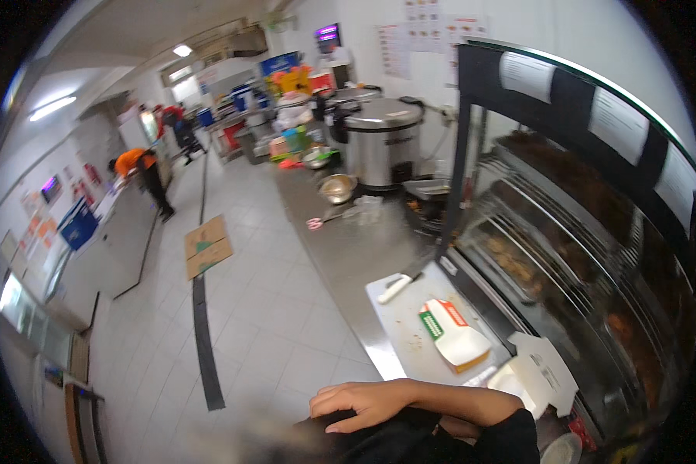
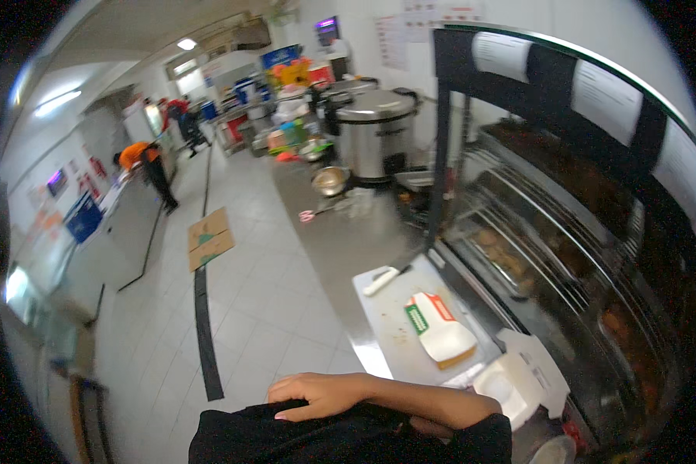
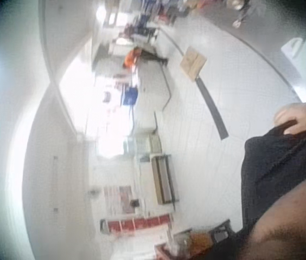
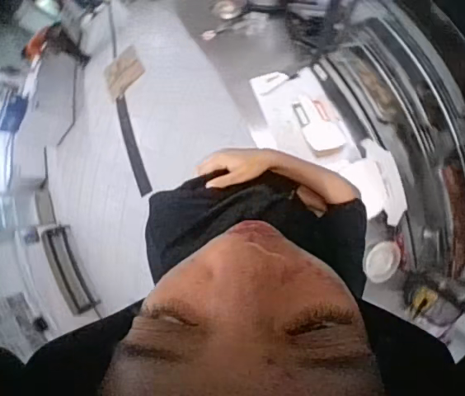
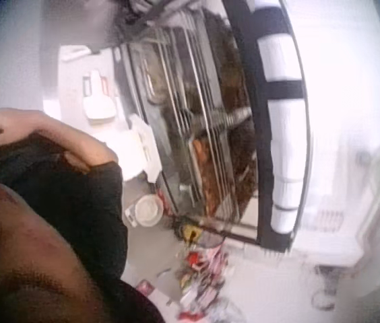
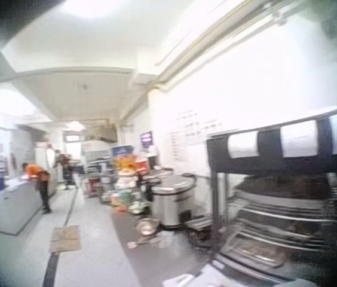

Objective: The person assembles a takeout order by placing fried chicken, rice, and a side into a branded box. They then add a receipt and close the box.

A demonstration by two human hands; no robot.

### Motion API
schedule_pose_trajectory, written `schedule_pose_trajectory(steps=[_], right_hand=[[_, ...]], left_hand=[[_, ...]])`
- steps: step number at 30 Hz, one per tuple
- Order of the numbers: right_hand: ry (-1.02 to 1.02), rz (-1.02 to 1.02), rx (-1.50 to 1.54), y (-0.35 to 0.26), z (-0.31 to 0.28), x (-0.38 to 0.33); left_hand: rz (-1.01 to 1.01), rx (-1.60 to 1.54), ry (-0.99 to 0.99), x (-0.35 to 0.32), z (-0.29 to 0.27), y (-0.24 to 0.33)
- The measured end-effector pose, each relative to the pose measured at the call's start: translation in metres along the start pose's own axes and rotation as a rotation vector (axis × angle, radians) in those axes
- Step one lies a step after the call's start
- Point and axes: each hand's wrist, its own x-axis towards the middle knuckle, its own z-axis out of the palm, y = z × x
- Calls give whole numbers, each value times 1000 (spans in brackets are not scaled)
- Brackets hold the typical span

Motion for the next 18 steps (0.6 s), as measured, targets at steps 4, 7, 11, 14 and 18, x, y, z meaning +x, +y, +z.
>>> schedule_pose_trajectory(steps=[4, 7, 11, 14, 18], right_hand=[[-18, -105, 355, 20, -3, 37], [39, -33, 308, 25, -22, 46], [-23, 167, -82, 40, -82, 34], [96, 183, -208, 64, -122, 31], [89, -19, 279, 127, -179, 84]], left_hand=[[-42, 7, 40, -18, -21, -9], [-68, 23, 67, -40, -45, -18], [-86, 12, 82, -76, -79, -30], [-62, -30, 86, -100, -109, -33], [-15, -112, 85, -132, -153, -32]])
